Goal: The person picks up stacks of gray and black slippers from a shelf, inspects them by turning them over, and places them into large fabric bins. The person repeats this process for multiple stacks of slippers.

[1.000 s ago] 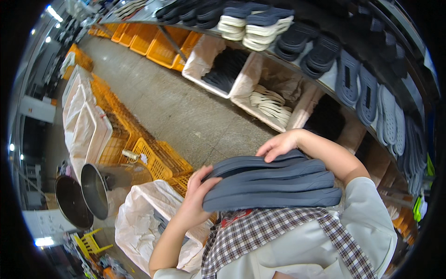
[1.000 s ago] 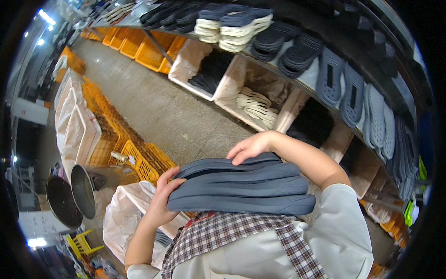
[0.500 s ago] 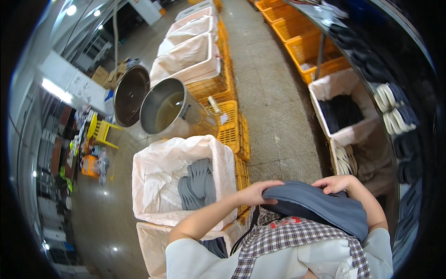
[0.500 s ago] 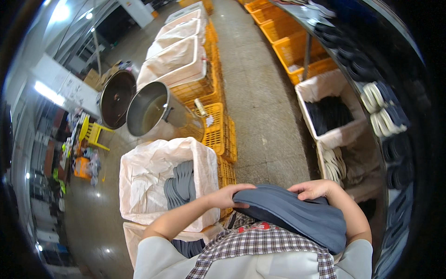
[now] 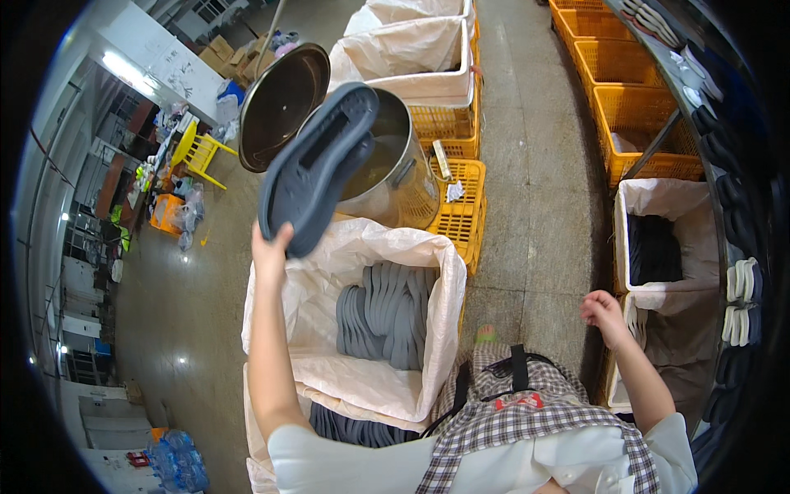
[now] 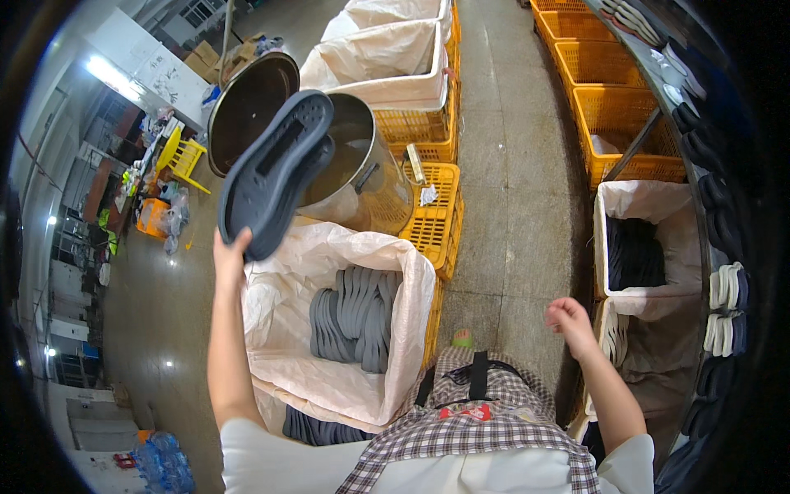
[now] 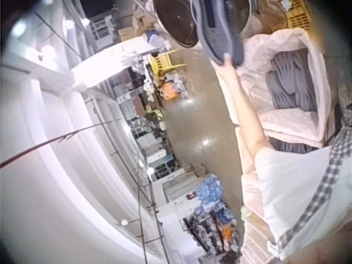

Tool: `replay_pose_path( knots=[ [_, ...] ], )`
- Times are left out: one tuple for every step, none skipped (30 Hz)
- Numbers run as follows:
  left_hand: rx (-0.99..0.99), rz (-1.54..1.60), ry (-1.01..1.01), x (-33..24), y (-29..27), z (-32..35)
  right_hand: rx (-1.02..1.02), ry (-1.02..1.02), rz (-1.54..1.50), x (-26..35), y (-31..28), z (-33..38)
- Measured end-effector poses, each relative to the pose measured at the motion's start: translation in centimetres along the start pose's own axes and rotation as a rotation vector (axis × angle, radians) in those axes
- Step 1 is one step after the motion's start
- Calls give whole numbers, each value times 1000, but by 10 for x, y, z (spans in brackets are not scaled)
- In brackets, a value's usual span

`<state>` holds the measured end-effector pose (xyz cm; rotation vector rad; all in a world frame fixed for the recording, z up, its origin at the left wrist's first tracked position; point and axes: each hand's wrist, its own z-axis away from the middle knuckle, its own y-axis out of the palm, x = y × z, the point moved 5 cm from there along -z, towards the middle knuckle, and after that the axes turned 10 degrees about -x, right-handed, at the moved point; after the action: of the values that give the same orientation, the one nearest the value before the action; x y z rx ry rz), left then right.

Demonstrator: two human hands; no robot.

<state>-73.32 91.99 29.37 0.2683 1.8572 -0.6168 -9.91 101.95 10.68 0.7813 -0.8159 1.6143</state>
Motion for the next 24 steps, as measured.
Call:
replay_pose_path(
  knots=[
    [12, -28, -12, 8, 10, -33, 54, -13, 37, -6, 11, 3],
    [5, -217, 96, 12, 22, -61, 123, -35, 84, -11, 20, 9],
    [6, -360, 156, 19, 34, -85, 154, -33, 136, -17, 24, 14],
    [10, -478, 204, 27, 50, -104, 147, -6, 148, -24, 27, 18],
    [2, -638, 279, 34, 66, -118, 172, -16, 127, -29, 30, 21],
    [40, -755, 250, 45, 82, -132, 143, 4, 160, -35, 27, 24],
    [66, -865, 224, 57, 96, -143, 130, 40, 181, -41, 23, 27],
    [94, -975, 201, 68, 107, -150, 79, 62, 174, -47, 16, 28],
    [142, -1035, 221, 77, 118, -155, 41, 41, 152, -50, 10, 27],
    [179, -1070, 221, 85, 127, -159, -3, 50, 128, -54, 3, 29],
    [209, -1121, 221, 93, 134, -161, -47, 61, 105, -59, -2, 30],
    [229, -1148, 244, 100, 141, -162, -75, 71, 91, -63, -7, 30],
    [259, -1164, 258, 106, 147, -162, -89, 81, 94, -66, -10, 30],
    [285, -1196, 269, 112, 153, -163, -101, 92, 98, -70, -12, 31],
    [304, -1239, 286, 117, 160, -163, -124, 138, 110, -75, -13, 32],
    [328, -1266, 300, 122, 167, -163, -120, 129, 168, -77, -14, 33],
    [368, -1260, 289, 127, 174, -163, -119, 132, 194, -79, -12, 34],
    [395, -1264, 295, 132, 183, -163, -117, 133, 219, -81, -10, 36],
    [421, -1283, 302, 136, 190, -163, -113, 147, 234, -84, -8, 38],
    [441, -1302, 314, 140, 199, -162, -107, 156, 240, -86, -6, 39],
    [467, -1297, 321, 143, 207, -162, -107, 126, 291, -86, -4, 41],
    [489, -1303, 337, 146, 215, -161, -110, 116, 337, -87, -3, 44],
    [516, -1321, 355, 148, 223, -160, -114, 109, 384, -88, -2, 46],
    [538, -1324, 379, 150, 230, -159, -116, 97, 426, -88, -3, 49]
  ],
)
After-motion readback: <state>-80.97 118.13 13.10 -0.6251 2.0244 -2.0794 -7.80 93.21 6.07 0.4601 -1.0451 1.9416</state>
